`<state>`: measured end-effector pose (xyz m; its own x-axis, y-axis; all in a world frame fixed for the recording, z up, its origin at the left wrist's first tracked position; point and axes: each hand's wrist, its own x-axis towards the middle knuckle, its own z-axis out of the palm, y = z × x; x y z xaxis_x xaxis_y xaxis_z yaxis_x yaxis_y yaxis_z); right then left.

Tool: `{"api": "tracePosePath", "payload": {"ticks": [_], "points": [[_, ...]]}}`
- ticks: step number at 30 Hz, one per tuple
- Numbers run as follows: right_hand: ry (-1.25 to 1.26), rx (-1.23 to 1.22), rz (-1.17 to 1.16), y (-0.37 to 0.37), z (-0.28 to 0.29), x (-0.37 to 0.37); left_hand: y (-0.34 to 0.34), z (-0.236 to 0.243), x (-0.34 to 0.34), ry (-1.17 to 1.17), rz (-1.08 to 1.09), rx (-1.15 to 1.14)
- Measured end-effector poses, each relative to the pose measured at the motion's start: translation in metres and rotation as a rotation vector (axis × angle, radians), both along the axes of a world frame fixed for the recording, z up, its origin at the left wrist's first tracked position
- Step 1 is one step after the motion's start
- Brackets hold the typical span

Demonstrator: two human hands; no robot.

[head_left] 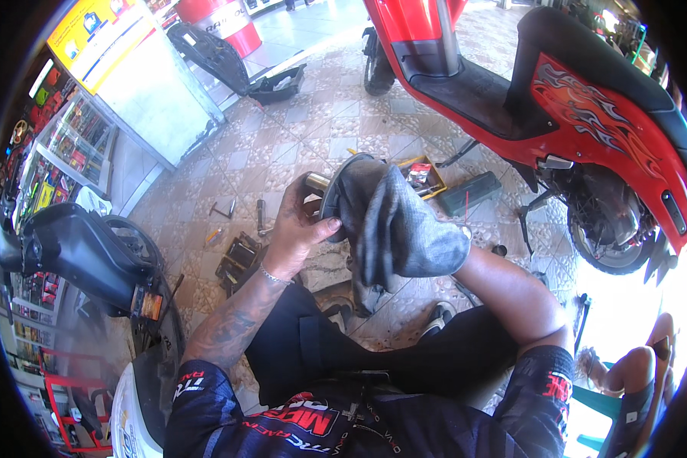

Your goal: The person sits on the floor and cleans several scooter parts. They spray a metal part with a cleaning spray, wipe it with a cloth, and repeat the process on other components, including a fan-like part and a circular metal piece.

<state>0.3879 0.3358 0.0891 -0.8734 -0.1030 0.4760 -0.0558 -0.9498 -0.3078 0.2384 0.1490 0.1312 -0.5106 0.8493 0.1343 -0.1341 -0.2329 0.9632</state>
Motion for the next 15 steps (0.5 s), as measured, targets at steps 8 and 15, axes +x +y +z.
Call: {"api": "tracePosePath", "payload": {"ticks": [8,15], "points": [[-0.365,0.738,-0.222,0.000,0.057,0.031,-0.002,-0.003,-0.009,-0.072,0.070,-0.023],[0.123,1.888,-0.163,-0.012,0.062,0.046,-0.007,-0.008,-0.021,-0.085,0.078,-0.104]]}}
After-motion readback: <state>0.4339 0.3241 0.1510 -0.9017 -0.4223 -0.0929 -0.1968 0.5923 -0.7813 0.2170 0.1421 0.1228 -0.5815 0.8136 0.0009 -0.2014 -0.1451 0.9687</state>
